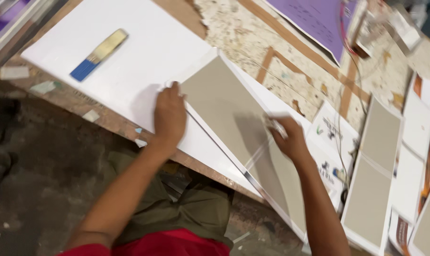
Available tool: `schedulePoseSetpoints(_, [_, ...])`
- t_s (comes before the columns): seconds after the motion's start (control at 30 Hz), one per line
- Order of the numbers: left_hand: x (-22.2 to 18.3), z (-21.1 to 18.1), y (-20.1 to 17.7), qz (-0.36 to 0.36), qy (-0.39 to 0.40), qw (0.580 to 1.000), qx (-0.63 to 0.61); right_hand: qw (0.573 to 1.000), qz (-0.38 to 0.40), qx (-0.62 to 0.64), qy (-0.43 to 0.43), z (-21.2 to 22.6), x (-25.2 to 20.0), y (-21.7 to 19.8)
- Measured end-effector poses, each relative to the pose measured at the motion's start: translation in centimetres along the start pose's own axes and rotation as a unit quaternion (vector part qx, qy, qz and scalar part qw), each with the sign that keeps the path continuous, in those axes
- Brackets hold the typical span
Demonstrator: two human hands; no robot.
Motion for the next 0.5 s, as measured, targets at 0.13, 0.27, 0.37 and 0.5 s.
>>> schedulePoseSetpoints(0.13, [-1.2,-0.6,1.2,-0.022,-0.104,0.992,-0.064,0.985,0.05,0.141,-0.092,-2.6,18.7,8.1])
schedulePoseSetpoints(0.27, [-0.3,-1.0,-0.5,-0.015,-0.143,0.985,-0.091,0.973,0.168,0.157,-0.019,-2.3,24.3,11.5])
schedulePoseSetpoints(0.37, [-0.2,-1.1,-0.4,-0.027,-0.137,0.987,-0.078,0.977,0.153,0.147,-0.037,-1.9,24.6,11.0])
schedulePoseSetpoints(0.5, [-0.7,-1.0,1.1,-0.042,-0.139,0.987,-0.064,0.973,0.179,0.138,-0.047,-3.3,24.7,10.9])
Point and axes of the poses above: each hand's wrist, its own x-axis towards the middle knuckle, its own y-axis out of the palm, z = x × y, the point moved 5 cm from there along x, towards the middle knuckle, and after that the axes turned 12 degrees about -y, right-handed, at the moved point
